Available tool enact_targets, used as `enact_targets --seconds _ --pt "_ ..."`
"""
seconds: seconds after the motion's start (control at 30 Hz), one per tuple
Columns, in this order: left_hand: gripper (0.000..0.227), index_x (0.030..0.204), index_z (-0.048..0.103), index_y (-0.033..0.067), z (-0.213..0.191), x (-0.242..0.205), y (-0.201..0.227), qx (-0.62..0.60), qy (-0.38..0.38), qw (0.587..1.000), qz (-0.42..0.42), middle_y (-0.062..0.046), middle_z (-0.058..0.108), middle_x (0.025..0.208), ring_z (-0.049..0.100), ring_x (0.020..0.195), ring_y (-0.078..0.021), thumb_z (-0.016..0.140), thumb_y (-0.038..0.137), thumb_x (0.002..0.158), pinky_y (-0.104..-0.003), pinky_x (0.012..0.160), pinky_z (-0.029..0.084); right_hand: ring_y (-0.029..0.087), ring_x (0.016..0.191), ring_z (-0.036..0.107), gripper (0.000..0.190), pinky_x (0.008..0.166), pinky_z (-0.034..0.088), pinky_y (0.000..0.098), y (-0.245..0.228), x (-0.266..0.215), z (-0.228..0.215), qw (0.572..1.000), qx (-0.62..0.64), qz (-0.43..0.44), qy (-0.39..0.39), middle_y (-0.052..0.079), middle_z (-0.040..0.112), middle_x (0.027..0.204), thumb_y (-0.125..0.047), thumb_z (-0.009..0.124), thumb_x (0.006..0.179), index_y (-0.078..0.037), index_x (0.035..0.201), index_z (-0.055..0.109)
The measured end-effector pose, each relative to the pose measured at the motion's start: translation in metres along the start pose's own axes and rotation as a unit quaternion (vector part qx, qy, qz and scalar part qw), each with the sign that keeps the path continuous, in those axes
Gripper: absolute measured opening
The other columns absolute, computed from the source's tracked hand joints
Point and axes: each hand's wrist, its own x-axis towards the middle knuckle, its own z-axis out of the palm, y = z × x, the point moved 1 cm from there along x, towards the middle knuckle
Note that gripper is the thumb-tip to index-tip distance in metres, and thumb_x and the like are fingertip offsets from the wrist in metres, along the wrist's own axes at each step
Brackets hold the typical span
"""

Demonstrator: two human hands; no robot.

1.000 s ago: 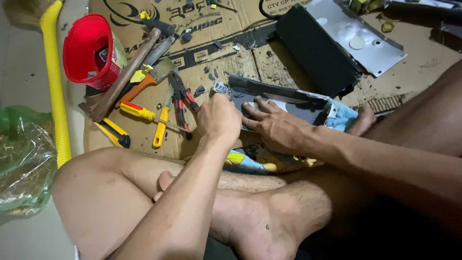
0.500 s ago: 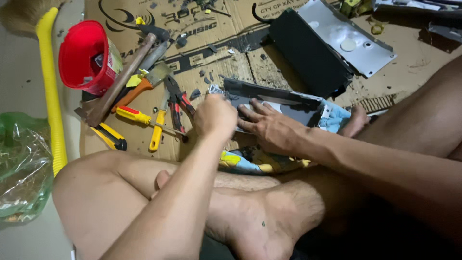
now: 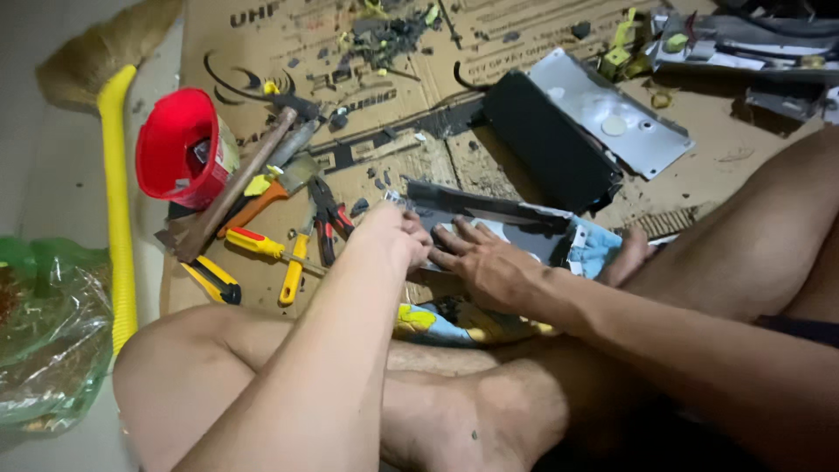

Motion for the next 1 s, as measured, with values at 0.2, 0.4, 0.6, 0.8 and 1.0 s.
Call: enact_targets --seconds 0.2,0.4,0.6,0.8,1.0 --pt "0.017 0.084 0.048 0.0093 -0.029 0.042 -0.008 0.058 -0.063 0.989 0.119 0.005 0.034 0.061 0.030 0.041 -0.0014 0.043 0.015 0.099 -0.015 0.039 0.023 0.052 0.141 0.040 0.063 0.112 0.039 0.0613 -0.009 -0.005 -0.007 1.000 -0.004 -0.004 -0.011 0.023 0.048 0.152 -0.017 0.052 0.085 -0.013 0.148 0.050" --pt "0.017 0.101 0.063 0.0086 -0.050 0.001 -0.007 0.291 -0.003 0.925 0.246 -0.010 0.057 0.071 0.039 0.038 -0.0078 0.054 0.022 0.097 -0.023 0.031 0.031 0.051 0.140 0.041 0.070 0.112 0.038 0.0624 -0.020 -0.010 -0.021 0.999 0.033 0.027 0.019 0.018 0.050 0.151 -0.042 0.064 0.083 -0.019 0.147 0.051" --pt "0.039 0.119 0.077 0.0324 -0.075 -0.047 -0.010 0.582 0.090 0.746 0.311 0.000 0.078 0.104 0.072 0.107 -0.0240 0.059 0.041 0.085 -0.038 0.091 0.058 0.036 0.088 0.065 0.042 0.072 0.055 0.0489 -0.004 -0.008 -0.068 0.963 -0.062 0.130 0.229 0.010 0.058 0.096 -0.034 0.076 0.076 -0.019 0.114 0.067" --pt "0.038 0.121 0.074 0.0144 -0.086 -0.098 -0.018 0.349 0.089 0.875 0.322 -0.005 0.075 0.082 0.064 0.052 -0.0130 0.060 0.031 0.091 -0.025 0.052 0.050 0.017 0.081 0.076 0.023 0.074 0.055 0.0394 0.067 -0.020 -0.038 0.949 -0.127 0.280 0.067 -0.010 0.072 0.077 -0.055 0.061 0.085 -0.034 0.089 0.070" --pt "0.040 0.121 0.074 0.0088 -0.076 -0.099 -0.021 0.360 0.093 0.866 0.334 -0.006 0.075 0.078 0.063 0.052 -0.0145 0.062 0.028 0.088 -0.027 0.051 0.046 0.034 0.087 0.076 0.022 0.073 0.060 0.0451 0.035 -0.004 -0.060 0.914 0.091 0.395 0.007 0.009 0.075 0.088 -0.041 0.064 0.094 -0.024 0.103 0.074"
